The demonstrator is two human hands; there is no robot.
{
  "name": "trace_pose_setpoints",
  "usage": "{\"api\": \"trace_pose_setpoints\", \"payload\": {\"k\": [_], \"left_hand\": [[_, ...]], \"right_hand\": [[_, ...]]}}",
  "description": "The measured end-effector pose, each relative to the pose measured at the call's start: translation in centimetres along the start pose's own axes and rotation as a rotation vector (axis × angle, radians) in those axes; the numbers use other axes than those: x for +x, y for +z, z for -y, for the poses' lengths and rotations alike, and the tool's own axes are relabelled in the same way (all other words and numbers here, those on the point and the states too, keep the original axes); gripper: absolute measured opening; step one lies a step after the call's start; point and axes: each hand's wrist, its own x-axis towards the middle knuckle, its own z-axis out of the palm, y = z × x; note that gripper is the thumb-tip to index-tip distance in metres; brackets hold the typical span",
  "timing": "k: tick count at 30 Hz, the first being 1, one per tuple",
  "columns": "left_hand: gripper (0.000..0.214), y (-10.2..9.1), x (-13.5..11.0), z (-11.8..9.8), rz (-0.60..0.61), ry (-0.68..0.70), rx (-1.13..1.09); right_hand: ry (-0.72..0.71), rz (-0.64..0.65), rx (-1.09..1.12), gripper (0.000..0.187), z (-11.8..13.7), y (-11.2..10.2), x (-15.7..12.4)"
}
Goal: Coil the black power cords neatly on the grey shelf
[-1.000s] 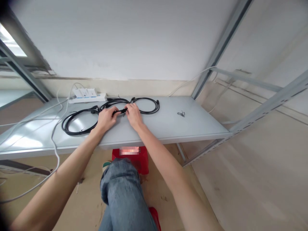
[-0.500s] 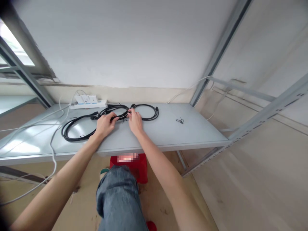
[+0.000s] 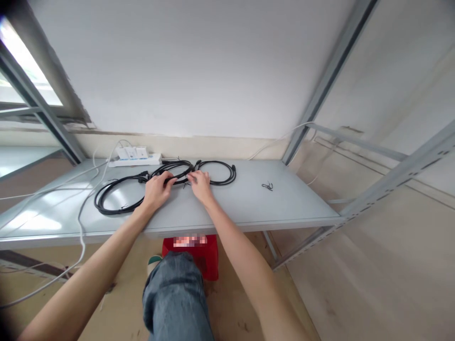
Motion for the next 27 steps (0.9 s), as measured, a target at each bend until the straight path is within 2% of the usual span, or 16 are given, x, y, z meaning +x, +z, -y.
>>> {"api": "trace_pose_setpoints", "payload": {"k": [6, 16, 22, 24, 27], "left_hand": [[0.033, 0.5, -0.1, 0.3, 0.004, 0.013, 0.008], [0.032, 0.7, -0.4, 0.5, -0.012, 0.032, 0.002], [0.031, 0.8, -0.4, 0.6, -0.016, 0.071, -0.006], [0.031, 0.8, -0.4, 0.6, -0.010, 0.088, 0.007], [0.032, 0.7, -0.5, 0.5, -0.005, 0.102, 0.037]], "right_hand": [[-0.058, 0.068, 0.208, 0.015, 0.8, 0.2, 0.1], [0.199, 0.001, 0.490, 0.019, 1.0, 0.1, -0.1], [0.135, -0.053, 0.354, 0.011, 2.1, -0.3, -0.8], [0.070, -0.085, 0.250, 0.008, 2.4, -0.3, -1.2], [-0.015, -0.134, 0.008, 0.014, 2.8, -0.4, -1.8]]}}
